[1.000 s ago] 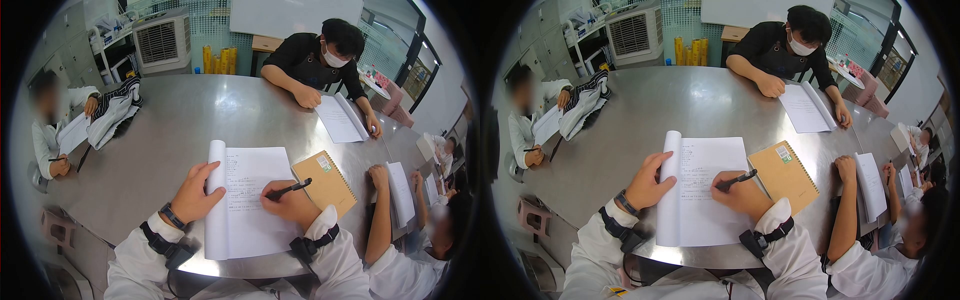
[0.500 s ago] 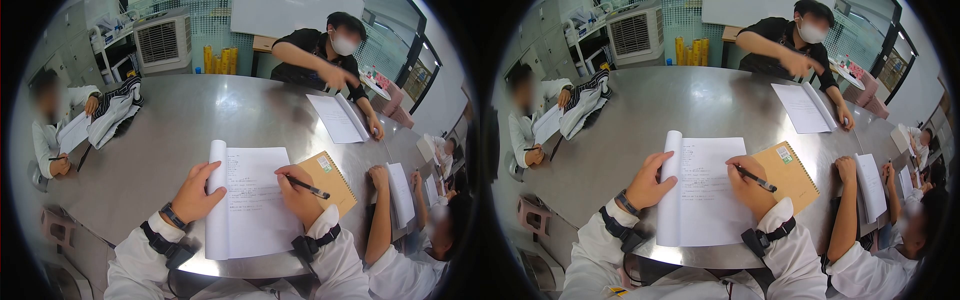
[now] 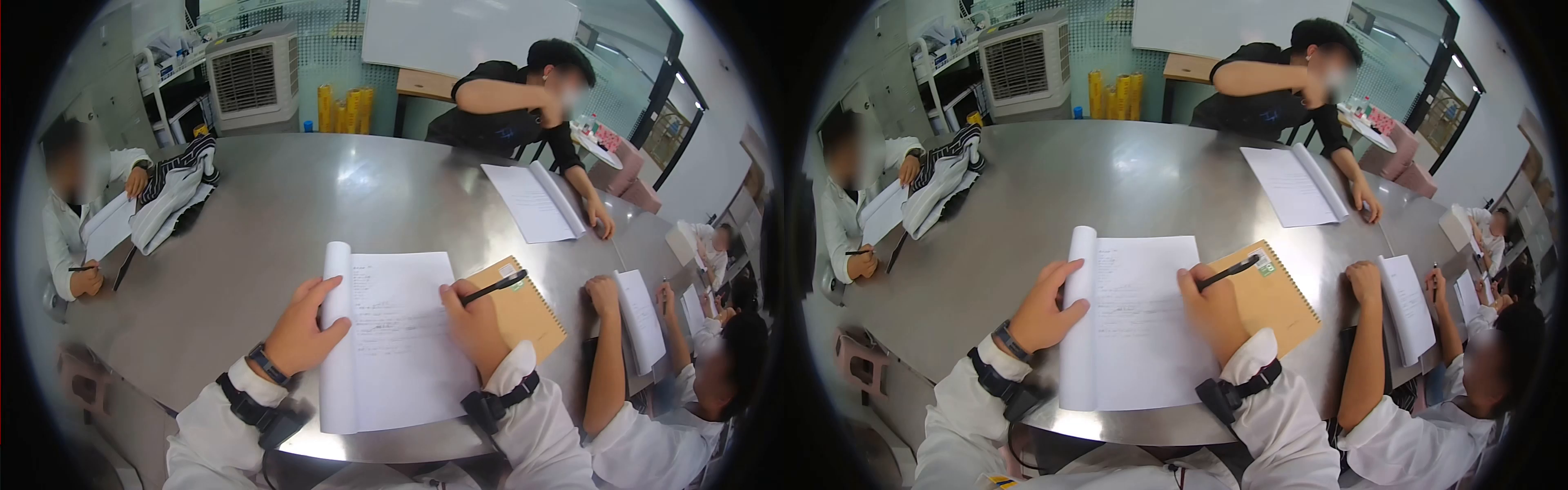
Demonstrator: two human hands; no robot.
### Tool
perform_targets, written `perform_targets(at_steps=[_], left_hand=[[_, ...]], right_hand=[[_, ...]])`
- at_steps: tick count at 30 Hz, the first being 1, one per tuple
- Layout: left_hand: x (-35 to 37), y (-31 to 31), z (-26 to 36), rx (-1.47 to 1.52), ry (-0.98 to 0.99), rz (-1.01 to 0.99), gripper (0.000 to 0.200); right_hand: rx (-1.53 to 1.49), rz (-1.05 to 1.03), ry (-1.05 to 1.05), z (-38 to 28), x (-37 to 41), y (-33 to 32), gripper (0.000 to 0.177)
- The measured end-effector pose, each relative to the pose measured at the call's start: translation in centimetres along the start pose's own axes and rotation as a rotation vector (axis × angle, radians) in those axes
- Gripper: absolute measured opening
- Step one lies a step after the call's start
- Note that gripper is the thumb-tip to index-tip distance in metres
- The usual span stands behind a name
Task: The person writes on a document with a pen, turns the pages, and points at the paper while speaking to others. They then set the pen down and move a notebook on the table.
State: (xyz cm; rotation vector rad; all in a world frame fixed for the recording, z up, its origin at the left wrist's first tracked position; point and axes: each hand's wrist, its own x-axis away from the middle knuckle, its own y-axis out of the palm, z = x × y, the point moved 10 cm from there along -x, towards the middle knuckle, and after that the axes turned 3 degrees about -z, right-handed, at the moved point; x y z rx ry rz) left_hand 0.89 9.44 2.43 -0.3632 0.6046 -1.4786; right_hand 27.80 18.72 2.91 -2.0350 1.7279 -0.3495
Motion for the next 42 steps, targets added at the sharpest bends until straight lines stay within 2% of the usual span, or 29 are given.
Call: perform_targets(at_steps=[11,16,25,34,37,42], left_hand=[[0.1,-0.3,0.4,-0.011,-0.021,0.017,0.065],[0.2,-0.6,-0.2,0.001,0.013,0.058,0.067],[0.0,-1.2,-0.4,0.199,0.020,0.157,0.060],[0.1,-1.5,-0.9,0.088,0.076,0.162,0.051],[0.0,-1.0,-1.8,0.140,0.016,0.157,0.052],[0.0,-0.9,-1.3,0.040,-0.017,0.127,0.061]], right_hand=[[-0.047,-0.088,-0.004,0.9,-0.3,1.0,0.031],[-0.057,-0.100,-0.081,0.6,-0.4,1.4,0.029],[-0.062,-0.145,-0.089,1.4,-0.5,2.0,0.027],[-0.091,-0.145,-0.082,1.5,-0.5,2.1,0.027],[-0.105,-0.144,-0.079,1.5,-0.5,2.1,0.027],[-0.091,-0.138,-0.088,1.1,-0.4,2.0,0.026]])
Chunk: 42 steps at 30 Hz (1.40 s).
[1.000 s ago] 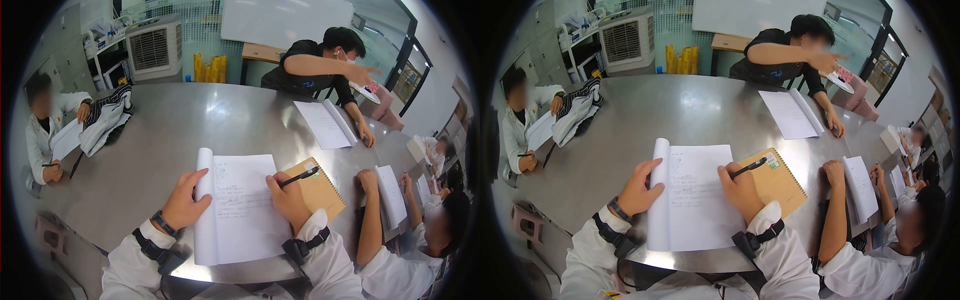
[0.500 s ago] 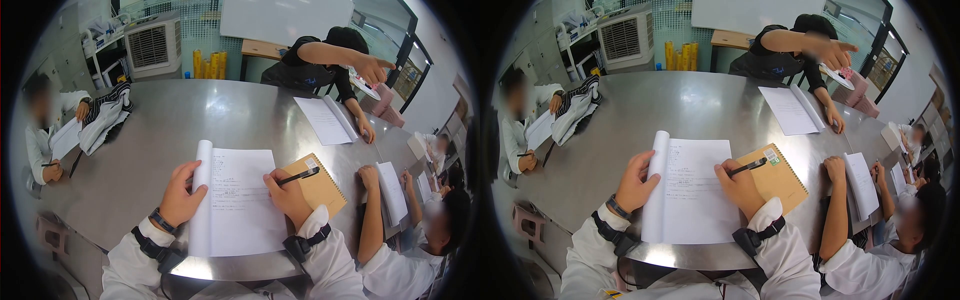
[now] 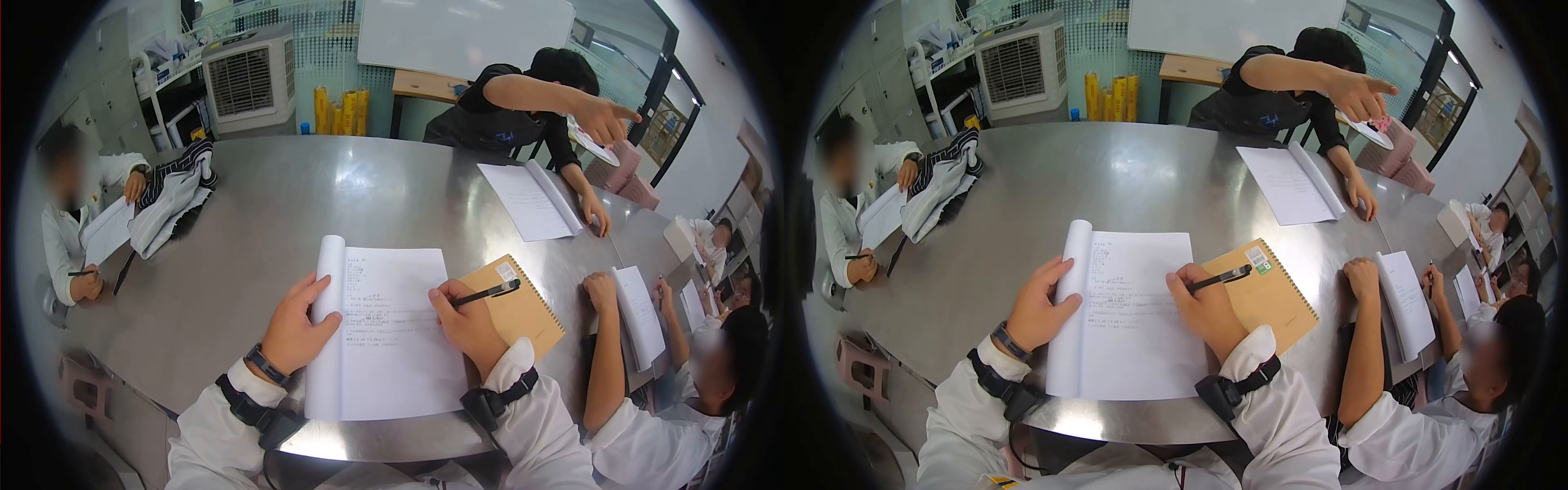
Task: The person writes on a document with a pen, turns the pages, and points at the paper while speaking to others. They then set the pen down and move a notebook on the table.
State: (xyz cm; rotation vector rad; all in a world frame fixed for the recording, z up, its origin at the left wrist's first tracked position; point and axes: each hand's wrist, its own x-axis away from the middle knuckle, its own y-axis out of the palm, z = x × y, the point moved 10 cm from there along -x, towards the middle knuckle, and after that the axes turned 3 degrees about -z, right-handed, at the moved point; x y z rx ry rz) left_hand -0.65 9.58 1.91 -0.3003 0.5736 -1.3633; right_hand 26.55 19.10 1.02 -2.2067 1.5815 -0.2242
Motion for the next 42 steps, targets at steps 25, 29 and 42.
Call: perform_targets(at_steps=[25,29,42], left_hand=[[0.2,0.1,1.1,-0.102,0.001,-0.053,0.062],[0.1,0.0,1.4,-0.097,-0.006,-0.056,0.062],[0.1,0.0,1.3,-0.085,-0.012,-0.057,0.062]], right_hand=[[0.016,0.000,-0.031,-0.2,0.1,0.2,0.025],[-0.017,-0.005,-0.034,0.1,0.0,0.4,0.025],[-0.026,-0.015,-0.021,0.3,0.0,0.4,0.024]])
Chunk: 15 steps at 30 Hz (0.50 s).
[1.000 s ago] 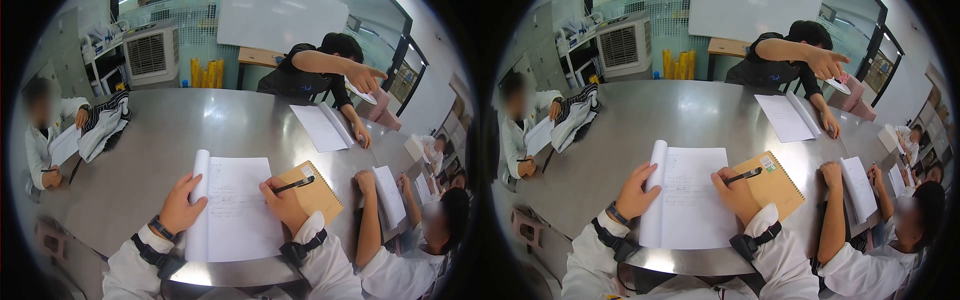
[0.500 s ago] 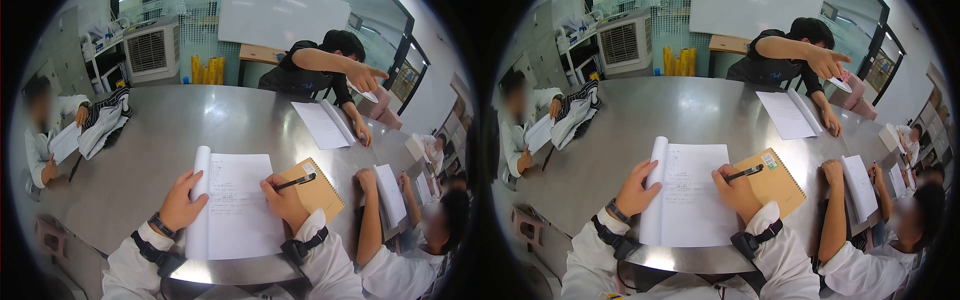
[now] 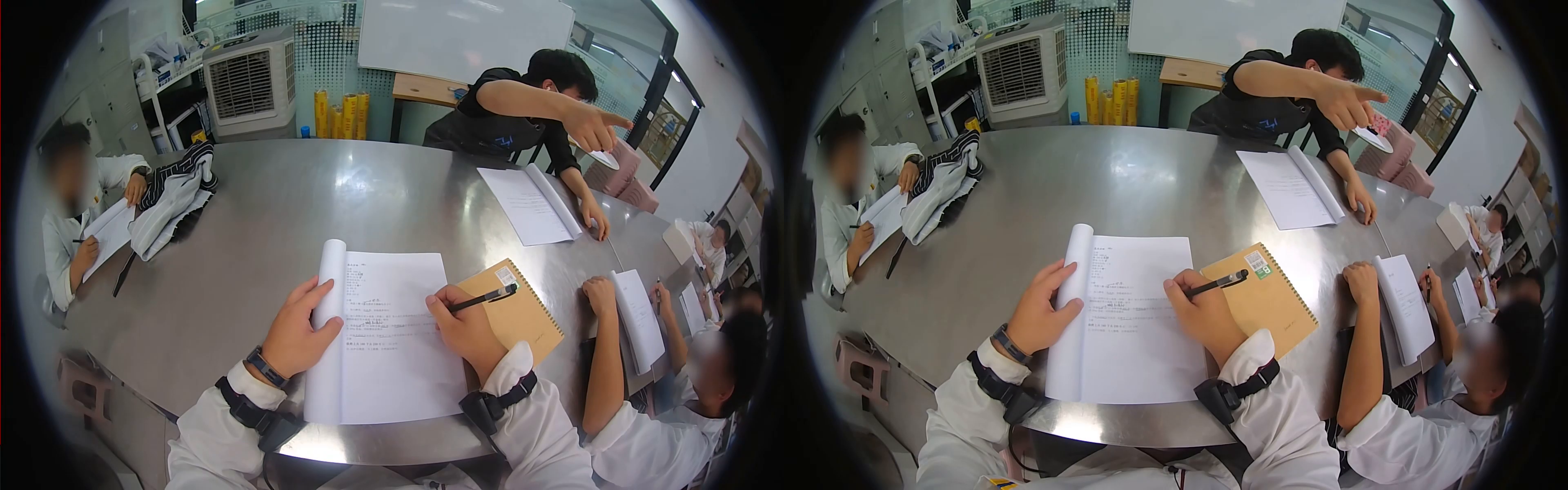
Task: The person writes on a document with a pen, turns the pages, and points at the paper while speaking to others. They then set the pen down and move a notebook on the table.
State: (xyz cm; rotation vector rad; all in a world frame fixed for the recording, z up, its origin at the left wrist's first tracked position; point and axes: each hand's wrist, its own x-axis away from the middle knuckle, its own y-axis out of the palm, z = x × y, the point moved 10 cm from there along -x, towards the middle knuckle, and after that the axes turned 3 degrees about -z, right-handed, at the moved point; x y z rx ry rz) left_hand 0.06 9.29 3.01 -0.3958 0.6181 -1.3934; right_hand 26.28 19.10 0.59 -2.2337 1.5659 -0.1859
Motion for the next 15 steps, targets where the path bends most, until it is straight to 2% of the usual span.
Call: perform_targets(at_steps=[15], left_hand=[[0.1,0.0,-0.4,-0.036,0.008,0.015,0.062]], right_hand=[[0.028,-0.005,0.112,0.7,0.1,-0.1,0.026]])
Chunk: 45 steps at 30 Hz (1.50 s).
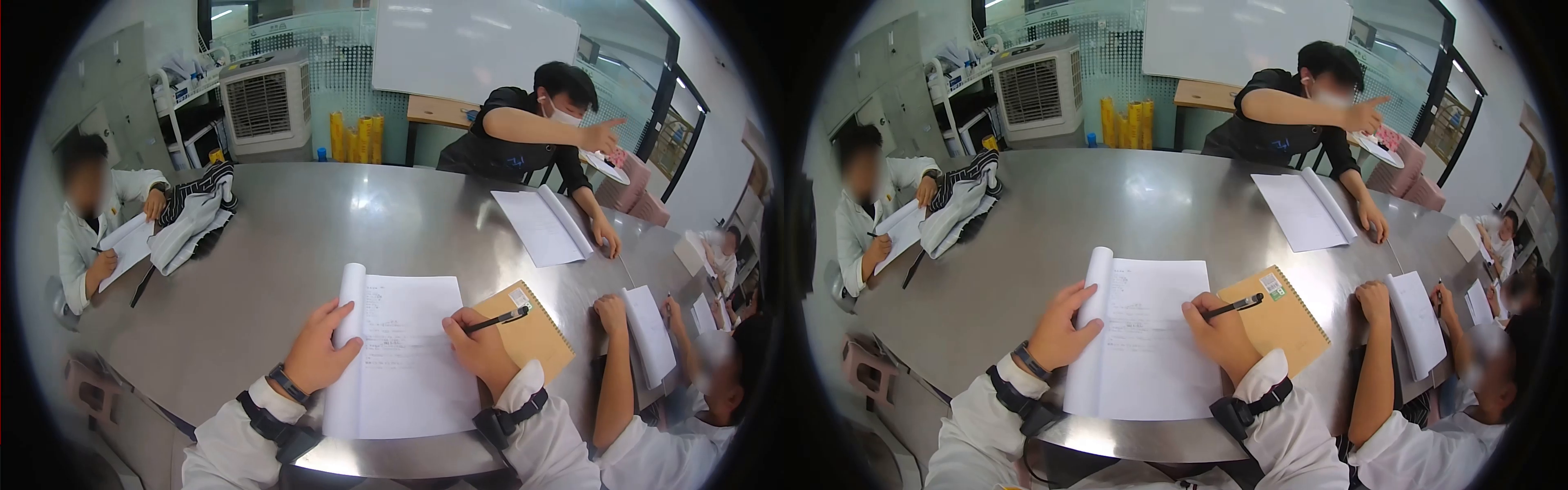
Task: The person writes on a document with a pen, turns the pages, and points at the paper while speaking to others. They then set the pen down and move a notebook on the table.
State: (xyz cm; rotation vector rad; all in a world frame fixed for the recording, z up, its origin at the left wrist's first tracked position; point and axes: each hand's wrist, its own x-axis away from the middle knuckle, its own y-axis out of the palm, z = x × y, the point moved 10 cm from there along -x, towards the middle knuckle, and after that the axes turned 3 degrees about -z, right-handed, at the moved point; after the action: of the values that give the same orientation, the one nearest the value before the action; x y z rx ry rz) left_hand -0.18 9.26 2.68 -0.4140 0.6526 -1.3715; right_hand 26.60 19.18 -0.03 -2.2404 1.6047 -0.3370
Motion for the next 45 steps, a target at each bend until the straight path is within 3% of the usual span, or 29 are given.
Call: perform_targets(at_steps=[20,23,29,35,41,45], left_hand=[[0.0,0.0,0.5,0.012,-0.001,-0.015,0.062],[-0.1,0.0,0.4,0.028,-0.016,-0.021,0.062],[-0.1,0.0,0.4,0.007,0.001,-0.012,0.062],[-0.1,-0.1,0.4,0.017,-0.012,-0.016,0.062],[0.0,-0.1,0.4,0.007,-0.004,-0.009,0.062],[0.0,0.0,0.4,0.015,-0.010,-0.012,0.062]], right_hand=[[-0.079,-0.016,-0.080,-0.7,0.1,0.0,0.021],[-0.085,0.017,-0.166,-1.0,-0.1,0.0,0.017],[-0.014,0.009,-0.068,-0.4,-0.2,-0.1,0.019],[0.069,0.019,-0.177,-2.1,0.4,-0.4,0.023],[-0.007,-0.016,-0.053,-2.3,0.6,-0.2,0.028],[-0.061,-0.002,-0.086,-1.8,0.4,-0.2,0.026]])
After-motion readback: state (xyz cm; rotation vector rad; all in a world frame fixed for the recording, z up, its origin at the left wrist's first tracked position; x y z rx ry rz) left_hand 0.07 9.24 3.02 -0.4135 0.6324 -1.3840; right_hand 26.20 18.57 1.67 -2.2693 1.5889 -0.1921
